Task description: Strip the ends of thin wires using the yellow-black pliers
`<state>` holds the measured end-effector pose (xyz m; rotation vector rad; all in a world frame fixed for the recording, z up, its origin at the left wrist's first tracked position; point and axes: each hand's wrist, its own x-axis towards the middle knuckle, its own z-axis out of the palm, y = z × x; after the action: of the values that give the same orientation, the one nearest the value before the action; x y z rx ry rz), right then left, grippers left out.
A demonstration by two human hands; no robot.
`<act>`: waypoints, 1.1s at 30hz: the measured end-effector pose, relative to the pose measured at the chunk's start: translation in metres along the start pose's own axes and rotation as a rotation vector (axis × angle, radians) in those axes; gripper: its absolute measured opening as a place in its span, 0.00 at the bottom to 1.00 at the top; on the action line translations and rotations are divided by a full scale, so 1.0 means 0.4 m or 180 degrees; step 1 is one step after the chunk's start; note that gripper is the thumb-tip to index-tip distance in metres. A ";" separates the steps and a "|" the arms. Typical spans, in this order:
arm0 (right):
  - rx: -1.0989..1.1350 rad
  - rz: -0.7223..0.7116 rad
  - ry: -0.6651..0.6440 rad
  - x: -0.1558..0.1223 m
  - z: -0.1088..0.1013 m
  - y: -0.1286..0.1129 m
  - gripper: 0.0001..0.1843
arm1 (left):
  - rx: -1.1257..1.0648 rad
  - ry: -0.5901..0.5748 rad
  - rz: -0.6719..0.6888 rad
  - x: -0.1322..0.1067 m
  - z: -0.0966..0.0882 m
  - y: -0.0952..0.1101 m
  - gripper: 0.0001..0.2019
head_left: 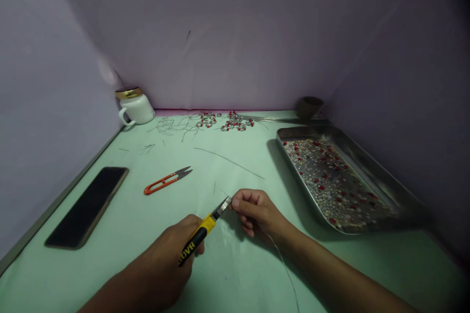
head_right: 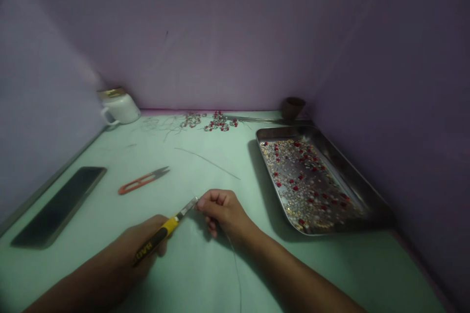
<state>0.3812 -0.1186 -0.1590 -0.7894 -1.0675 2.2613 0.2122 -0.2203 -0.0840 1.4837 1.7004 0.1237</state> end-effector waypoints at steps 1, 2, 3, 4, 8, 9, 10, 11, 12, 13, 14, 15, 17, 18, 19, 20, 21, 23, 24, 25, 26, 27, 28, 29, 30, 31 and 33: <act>-0.0006 0.0001 0.0006 -0.001 0.000 0.000 0.10 | -0.0019 -0.0017 0.0002 0.000 0.000 0.000 0.10; -0.0016 0.0012 0.0009 -0.001 0.000 0.000 0.10 | -0.0055 -0.0041 0.0018 0.000 -0.001 0.000 0.09; -0.0022 0.0025 0.0011 -0.002 0.000 0.000 0.11 | -0.0093 -0.0059 0.0035 0.000 0.000 0.000 0.09; -0.0024 0.0033 0.0003 -0.002 0.000 0.001 0.11 | -0.0114 -0.0051 0.0049 -0.001 0.001 0.000 0.09; 0.0040 0.0043 -0.0054 -0.003 -0.002 0.001 0.11 | -0.0067 0.0199 0.0038 0.001 0.012 -0.010 0.08; 0.0067 0.0049 -0.0057 -0.003 -0.002 0.000 0.11 | -0.0069 0.0249 0.0029 0.002 0.014 -0.014 0.07; 0.0090 0.0058 -0.0054 -0.003 -0.002 -0.001 0.11 | -0.0081 0.0277 0.0026 0.002 0.014 -0.018 0.07; 0.0106 0.0068 -0.0049 -0.003 -0.001 -0.002 0.12 | -0.0104 0.0263 0.0046 0.003 0.013 -0.021 0.06; 0.0107 0.0076 -0.0045 -0.003 0.001 -0.004 0.12 | -0.0142 0.0217 0.0079 0.004 0.009 -0.024 0.05; 0.0101 0.0087 -0.0028 -0.003 0.002 -0.006 0.12 | -0.0213 0.0148 0.0118 0.004 0.005 -0.025 0.04; 0.0095 0.0097 -0.0010 -0.002 0.003 -0.007 0.12 | -0.0332 0.0067 0.0150 0.005 0.000 -0.026 0.05; 0.0097 0.0101 0.0013 -0.002 0.005 -0.008 0.11 | -0.0499 0.0003 0.0160 0.007 -0.005 -0.028 0.06; 0.0130 0.0113 0.0071 -0.001 0.007 -0.010 0.11 | -0.0919 -0.0047 0.0121 0.010 -0.012 -0.032 0.12; 0.0156 0.0114 0.0097 -0.001 0.007 -0.011 0.11 | -0.1081 -0.0019 0.0072 0.012 -0.014 -0.036 0.15; 0.0180 0.0110 0.0108 -0.001 0.007 -0.011 0.11 | -0.1157 0.0017 0.0029 0.014 -0.013 -0.041 0.18; 0.0198 0.0100 0.0113 -0.001 0.007 -0.010 0.11 | -0.1137 0.0047 -0.0015 0.015 -0.011 -0.046 0.20; 0.0214 0.0088 0.0114 -0.001 0.006 -0.010 0.10 | -0.1055 0.0061 -0.0043 0.015 -0.008 -0.050 0.21; 0.0240 0.0057 0.0121 -0.001 0.006 -0.008 0.10 | -0.0869 0.0072 -0.0029 0.012 -0.002 -0.053 0.22; 0.0237 0.0046 0.0122 -0.002 0.005 -0.007 0.10 | -0.0822 0.0072 -0.0009 0.008 0.000 -0.051 0.23; 0.0226 0.0029 0.0119 -0.002 0.005 -0.006 0.10 | -0.0813 0.0067 0.0016 0.004 0.002 -0.047 0.23; 0.0216 0.0013 0.0114 -0.002 0.005 -0.005 0.10 | -0.0825 0.0059 0.0020 -0.001 0.002 -0.041 0.23; 0.0200 0.0002 0.0097 -0.002 0.005 -0.005 0.09 | -0.0848 0.0045 0.0010 -0.005 0.001 -0.034 0.23; 0.0185 -0.0005 0.0082 -0.001 0.005 -0.005 0.09 | -0.0863 0.0031 -0.0010 -0.008 0.000 -0.027 0.22; 0.0171 -0.0010 0.0067 -0.001 0.006 -0.005 0.09 | -0.0875 0.0020 -0.0037 -0.010 -0.002 -0.020 0.21; 0.0167 -0.0008 0.0065 -0.001 0.006 -0.005 0.09 | -0.0872 0.0020 -0.0054 -0.012 -0.004 -0.015 0.21; 0.0163 0.0004 0.0067 0.000 0.006 -0.006 0.10 | -0.0862 0.0024 -0.0049 -0.012 -0.005 -0.011 0.20; 0.0156 0.0038 0.0064 0.000 0.006 -0.007 0.10 | -0.0825 0.0017 0.0043 -0.011 -0.005 -0.006 0.20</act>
<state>0.3799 -0.1183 -0.1554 -0.7986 -0.9967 2.2759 0.2088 -0.2238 -0.0817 1.3027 1.6109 0.3425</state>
